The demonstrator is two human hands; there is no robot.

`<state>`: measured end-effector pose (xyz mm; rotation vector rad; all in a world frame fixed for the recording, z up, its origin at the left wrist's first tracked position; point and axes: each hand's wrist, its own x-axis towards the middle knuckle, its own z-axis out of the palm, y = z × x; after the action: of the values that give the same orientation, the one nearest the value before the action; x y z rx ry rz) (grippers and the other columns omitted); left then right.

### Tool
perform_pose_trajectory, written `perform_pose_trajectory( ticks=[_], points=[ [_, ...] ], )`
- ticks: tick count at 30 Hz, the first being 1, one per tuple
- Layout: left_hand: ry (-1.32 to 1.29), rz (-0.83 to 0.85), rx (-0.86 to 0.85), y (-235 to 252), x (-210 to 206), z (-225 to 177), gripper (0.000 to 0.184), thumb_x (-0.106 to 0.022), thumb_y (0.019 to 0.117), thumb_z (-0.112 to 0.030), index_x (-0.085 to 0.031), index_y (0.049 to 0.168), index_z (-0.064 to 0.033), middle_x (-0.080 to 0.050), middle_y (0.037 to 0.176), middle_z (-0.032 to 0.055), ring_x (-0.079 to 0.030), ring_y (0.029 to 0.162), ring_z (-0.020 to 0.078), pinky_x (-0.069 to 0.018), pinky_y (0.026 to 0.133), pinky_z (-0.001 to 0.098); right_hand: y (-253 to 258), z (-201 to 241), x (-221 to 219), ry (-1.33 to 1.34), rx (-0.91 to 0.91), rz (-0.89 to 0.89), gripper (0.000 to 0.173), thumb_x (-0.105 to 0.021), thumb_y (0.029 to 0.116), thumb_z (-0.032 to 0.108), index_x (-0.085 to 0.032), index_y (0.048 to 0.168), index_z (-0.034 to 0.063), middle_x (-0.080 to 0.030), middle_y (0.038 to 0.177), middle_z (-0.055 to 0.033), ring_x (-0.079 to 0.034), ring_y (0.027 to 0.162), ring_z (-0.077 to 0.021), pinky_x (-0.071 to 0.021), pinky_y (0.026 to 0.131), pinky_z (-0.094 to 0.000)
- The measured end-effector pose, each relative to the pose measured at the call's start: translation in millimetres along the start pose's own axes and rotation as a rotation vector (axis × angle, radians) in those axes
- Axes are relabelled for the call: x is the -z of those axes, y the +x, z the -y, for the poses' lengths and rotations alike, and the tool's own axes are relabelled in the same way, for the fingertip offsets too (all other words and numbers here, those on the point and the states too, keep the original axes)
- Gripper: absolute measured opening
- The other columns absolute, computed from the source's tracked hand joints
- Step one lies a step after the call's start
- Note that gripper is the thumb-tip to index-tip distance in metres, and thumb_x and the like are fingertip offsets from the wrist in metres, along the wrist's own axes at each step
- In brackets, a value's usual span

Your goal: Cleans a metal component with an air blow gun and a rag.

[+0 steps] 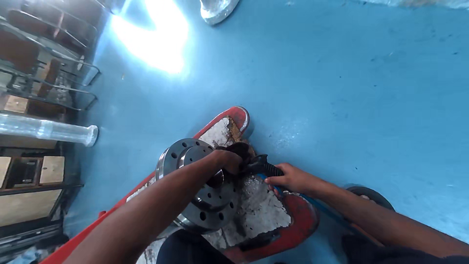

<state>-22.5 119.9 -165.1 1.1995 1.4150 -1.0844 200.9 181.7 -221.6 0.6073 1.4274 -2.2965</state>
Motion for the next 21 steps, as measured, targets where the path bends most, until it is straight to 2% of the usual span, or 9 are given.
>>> perform_pose_trajectory(
  ticks=[3, 5, 11, 15, 17, 21],
  points=[
    [0.002, 0.009, -0.015, -3, 2, -1, 0.031, -0.066, 0.0985, -0.024, -0.067, 0.121, -0.0032, -0.069, 0.117, 0.0221, -0.065, 0.112, 0.0407, -0.0487, 0.091, 0.0680, -7, 7, -1, -0.185, 0.033, -0.043, 0.016, -0.062, 0.1032, 0.020, -0.064, 0.106, 0.0042, -0.068, 0.077, -0.0047, -0.065, 0.063, -0.0130, -0.0556, 0.063, -0.0285],
    [-0.019, 0.006, -0.019, -3, 3, -1, 0.031, -0.065, 0.0994, -0.025, -0.067, 0.121, -0.0025, -0.069, 0.117, 0.0223, -0.065, 0.112, 0.0402, -0.0486, 0.092, 0.0676, -11, 5, -1, -0.215, 0.050, -0.063, 0.017, -0.063, 0.1025, 0.021, -0.065, 0.107, 0.0052, -0.068, 0.077, -0.0045, -0.066, 0.063, -0.0130, -0.0566, 0.064, -0.0291],
    [-0.033, 0.008, 0.009, -3, 5, -1, 0.031, -0.064, 0.0991, -0.025, -0.067, 0.119, -0.0021, -0.069, 0.115, 0.0234, -0.065, 0.111, 0.0419, -0.0483, 0.089, 0.0692, -10, -4, -2, 0.053, 0.029, -0.017, 0.018, -0.057, 0.1057, 0.017, -0.061, 0.113, 0.0010, -0.070, 0.082, -0.0075, -0.067, 0.065, -0.0137, -0.0558, 0.061, -0.0254],
    [-0.035, 0.002, -0.003, 1, 3, 2, 0.030, -0.064, 0.0991, -0.026, -0.069, 0.117, -0.0032, -0.069, 0.115, 0.0219, -0.066, 0.111, 0.0401, -0.0486, 0.090, 0.0685, 0, -12, 9, 0.167, -0.005, 0.053, 0.021, -0.052, 0.1076, 0.019, -0.061, 0.109, 0.0011, -0.072, 0.084, -0.0096, -0.070, 0.068, -0.0165, -0.0583, 0.064, -0.0279],
    [-0.034, -0.006, -0.002, 3, 1, 3, 0.030, -0.065, 0.0983, -0.028, -0.069, 0.115, -0.0038, -0.069, 0.113, 0.0213, -0.066, 0.110, 0.0403, -0.0490, 0.088, 0.0686, 2, -10, 7, 0.109, -0.003, 0.049, 0.018, -0.054, 0.1066, 0.018, -0.061, 0.108, 0.0014, -0.070, 0.081, -0.0082, -0.069, 0.066, -0.0157, -0.0583, 0.064, -0.0280],
    [-0.039, -0.009, -0.011, 1, 1, 4, 0.032, -0.067, 0.0974, -0.026, -0.068, 0.120, -0.0041, -0.069, 0.116, 0.0213, -0.066, 0.112, 0.0399, -0.0490, 0.091, 0.0683, 2, 5, -2, -0.204, 0.042, 0.005, 0.016, -0.061, 0.1032, 0.019, -0.062, 0.109, 0.0038, -0.066, 0.076, -0.0056, -0.065, 0.063, -0.0141, -0.0565, 0.064, -0.0299]
  ],
)
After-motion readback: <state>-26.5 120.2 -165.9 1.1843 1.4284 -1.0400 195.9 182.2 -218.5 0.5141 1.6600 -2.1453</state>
